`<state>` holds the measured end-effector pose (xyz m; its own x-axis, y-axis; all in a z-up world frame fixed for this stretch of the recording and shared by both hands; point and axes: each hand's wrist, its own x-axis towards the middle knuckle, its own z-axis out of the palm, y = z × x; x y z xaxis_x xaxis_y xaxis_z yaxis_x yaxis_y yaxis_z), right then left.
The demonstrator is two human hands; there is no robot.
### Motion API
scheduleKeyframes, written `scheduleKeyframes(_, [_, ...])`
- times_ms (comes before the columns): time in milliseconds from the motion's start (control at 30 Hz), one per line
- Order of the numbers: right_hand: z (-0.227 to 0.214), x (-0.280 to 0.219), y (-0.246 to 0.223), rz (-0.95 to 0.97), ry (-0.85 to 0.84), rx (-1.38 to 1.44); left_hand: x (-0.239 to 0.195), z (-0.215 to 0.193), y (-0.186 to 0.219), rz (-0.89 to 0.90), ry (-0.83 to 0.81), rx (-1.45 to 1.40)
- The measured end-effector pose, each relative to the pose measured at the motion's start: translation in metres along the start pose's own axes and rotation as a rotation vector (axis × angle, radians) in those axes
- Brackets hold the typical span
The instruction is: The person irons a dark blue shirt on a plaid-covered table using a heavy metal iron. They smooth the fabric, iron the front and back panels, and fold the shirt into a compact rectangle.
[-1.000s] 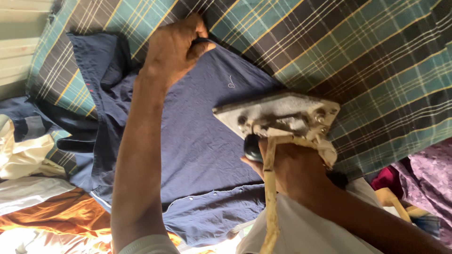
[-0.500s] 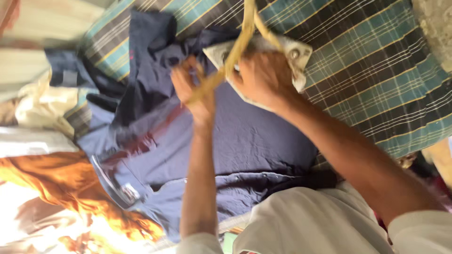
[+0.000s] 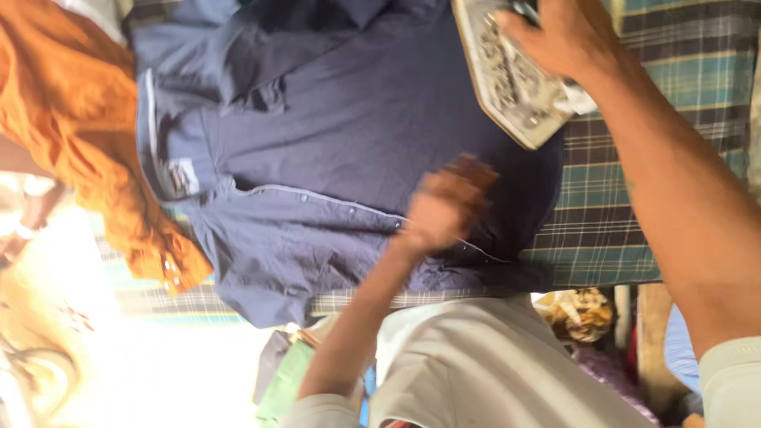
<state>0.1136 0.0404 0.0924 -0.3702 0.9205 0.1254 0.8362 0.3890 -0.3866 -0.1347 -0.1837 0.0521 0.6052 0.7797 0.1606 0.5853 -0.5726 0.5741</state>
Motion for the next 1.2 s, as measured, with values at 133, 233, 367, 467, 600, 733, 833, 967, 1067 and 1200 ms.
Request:
scheduleKeyframes(133, [-0.008, -0.042, -0.012, 0.037, -0.193, -0.19, -0.103, -0.11, -0.113, -0.341, 0.527, 0.324])
scheduleKeyframes(233, [-0.004, -0.073, -0.028, 0.045, -0.283, -0.386, -0.194, -0.201, -0.206, -0.593, 0.884, 0.548])
scheduleKeyframes(367, [0.01, -0.099, -0.025, -0.111, -0.251, -0.358, -0.293, -0.244, -0.302, -1.037, 0.797, 0.513])
scheduleKeyframes(467, [0.03, -0.103, -0.034, -0.08, -0.211, -0.231, -0.317, -0.235, -0.365, -1.161, 0.684, 0.074])
scheduleKeyframes(600, [0.042, -0.099, -0.084, 0.023, -0.237, -0.242, -0.308, -0.227, -0.381, -1.144, 0.582, 0.187])
scheduleKeyframes(733, [0.045, -0.068, -0.165, 0.032, -0.295, -0.307, -0.298, -0.236, -0.359, -1.128, 0.689, 0.011])
scheduleKeyframes(833, [0.062, -0.033, -0.225, 0.033, -0.309, -0.29, -0.296, -0.249, -0.348, -1.158, 0.678, -0.13])
scheduleKeyframes(967, [0.083, 0.012, -0.264, -0.06, -0.326, -0.249, -0.298, -0.255, -0.356, -1.082, 0.757, -0.279])
scheduleKeyframes(1067, [0.095, 0.039, -0.293, -0.13, -0.296, -0.097, -0.303, -0.253, -0.353, -1.042, 0.773, -0.267])
scheduleKeyframes(1200, [0.103, 0.062, -0.336, -0.252, -0.305, 0.06, -0.299, -0.257, -0.356, -1.097, 0.765, -0.393])
